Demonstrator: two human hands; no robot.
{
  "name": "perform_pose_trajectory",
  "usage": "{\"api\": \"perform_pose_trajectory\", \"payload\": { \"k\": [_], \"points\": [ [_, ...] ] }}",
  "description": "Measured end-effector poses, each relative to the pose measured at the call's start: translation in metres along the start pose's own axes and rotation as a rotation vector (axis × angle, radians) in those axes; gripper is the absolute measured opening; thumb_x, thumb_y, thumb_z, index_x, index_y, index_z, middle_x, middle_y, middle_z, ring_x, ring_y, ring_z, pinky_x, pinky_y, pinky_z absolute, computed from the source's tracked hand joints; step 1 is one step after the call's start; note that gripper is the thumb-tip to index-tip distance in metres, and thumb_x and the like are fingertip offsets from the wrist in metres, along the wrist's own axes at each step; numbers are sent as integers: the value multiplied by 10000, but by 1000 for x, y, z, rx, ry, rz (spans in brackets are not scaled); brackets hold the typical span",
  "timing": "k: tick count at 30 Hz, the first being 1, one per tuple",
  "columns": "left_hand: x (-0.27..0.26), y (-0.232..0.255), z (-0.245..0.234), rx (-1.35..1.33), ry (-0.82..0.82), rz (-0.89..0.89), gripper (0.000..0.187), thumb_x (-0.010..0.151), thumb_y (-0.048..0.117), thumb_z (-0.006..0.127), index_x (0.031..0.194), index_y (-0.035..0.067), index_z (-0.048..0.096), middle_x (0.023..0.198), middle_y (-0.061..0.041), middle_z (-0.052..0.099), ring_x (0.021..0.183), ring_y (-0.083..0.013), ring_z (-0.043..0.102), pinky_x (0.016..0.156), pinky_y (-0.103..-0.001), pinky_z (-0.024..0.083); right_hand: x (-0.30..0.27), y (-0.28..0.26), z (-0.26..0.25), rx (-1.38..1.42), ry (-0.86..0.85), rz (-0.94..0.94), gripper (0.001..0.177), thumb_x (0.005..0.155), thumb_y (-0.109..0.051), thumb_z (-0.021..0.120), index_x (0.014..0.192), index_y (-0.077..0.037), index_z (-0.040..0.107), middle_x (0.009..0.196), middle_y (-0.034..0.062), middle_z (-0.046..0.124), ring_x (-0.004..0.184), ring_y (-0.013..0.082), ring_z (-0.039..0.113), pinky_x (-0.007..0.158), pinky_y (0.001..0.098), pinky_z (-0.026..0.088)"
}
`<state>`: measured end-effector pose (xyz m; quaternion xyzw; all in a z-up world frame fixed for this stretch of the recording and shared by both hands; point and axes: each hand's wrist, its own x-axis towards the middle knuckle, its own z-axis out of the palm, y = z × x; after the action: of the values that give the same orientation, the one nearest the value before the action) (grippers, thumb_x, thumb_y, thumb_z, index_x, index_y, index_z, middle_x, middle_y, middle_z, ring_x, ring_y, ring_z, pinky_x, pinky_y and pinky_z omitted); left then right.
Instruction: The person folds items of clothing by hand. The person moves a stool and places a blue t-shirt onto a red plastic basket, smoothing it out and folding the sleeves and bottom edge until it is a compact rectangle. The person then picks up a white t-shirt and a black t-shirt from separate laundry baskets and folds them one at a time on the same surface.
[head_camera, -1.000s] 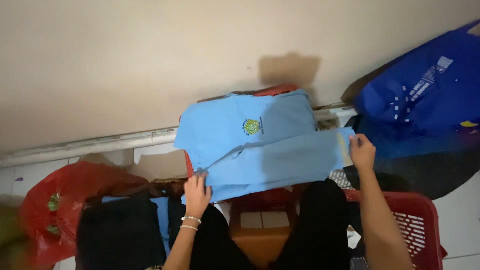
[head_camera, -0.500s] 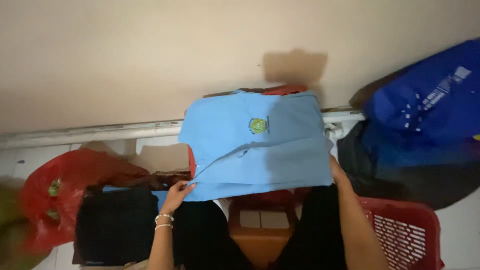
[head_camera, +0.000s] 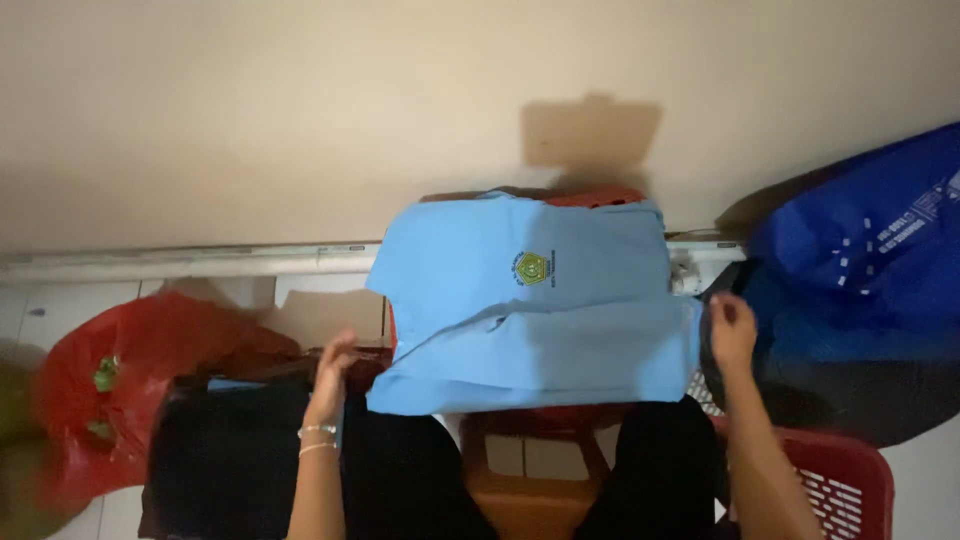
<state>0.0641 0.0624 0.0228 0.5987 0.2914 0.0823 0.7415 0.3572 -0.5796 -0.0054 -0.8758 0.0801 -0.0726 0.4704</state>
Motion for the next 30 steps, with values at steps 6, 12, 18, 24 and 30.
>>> {"api": "perform_pose_trajectory", "payload": {
  "k": [6,12,18,24,30],
  "points": [
    [116,47,80,446,192,331,309,1014,235,634,1251,36,635,1248,-97,661,1186,-244,609,1036,-374,479,97,-72,49,29,-175,-388,415,958,-202,726,1350,-89,647,1325,134,632,1200,250,626,914,354,534],
    [203,27,133,968,309,429,585,897,359,778,1306,-28,618,1288,-253,587,1183,-424,542,1014,-505,434,117,-130,86,-399,-321,-584,604,784,-217,812,1364,-146,658,1309,153,656,1209,386,601,975,493,504],
    [223,25,136,982,448,228,393,795,315,835,1086,74,728,1123,-208,630,1064,-392,569,924,-482,472,121,-151,88,-514,-311,-458,405,751,-241,842,1092,-100,676,1192,146,670,1111,376,634,902,497,511],
    [178,60,124,681,349,580,146,933,170,742,940,46,665,929,-117,626,931,-310,556,880,-408,457,87,-176,60,-420,-103,-788,288,769,-65,732,1048,-54,660,1093,146,667,1058,376,642,953,506,493],
    [-1,56,71,729,250,632,156,993,185,651,1052,42,636,1192,-126,608,1177,-325,512,1057,-432,389,-16,-144,-25,-453,83,-824,222,737,-71,704,920,-42,583,1035,179,601,1056,406,575,1005,521,442]
  ]
}}
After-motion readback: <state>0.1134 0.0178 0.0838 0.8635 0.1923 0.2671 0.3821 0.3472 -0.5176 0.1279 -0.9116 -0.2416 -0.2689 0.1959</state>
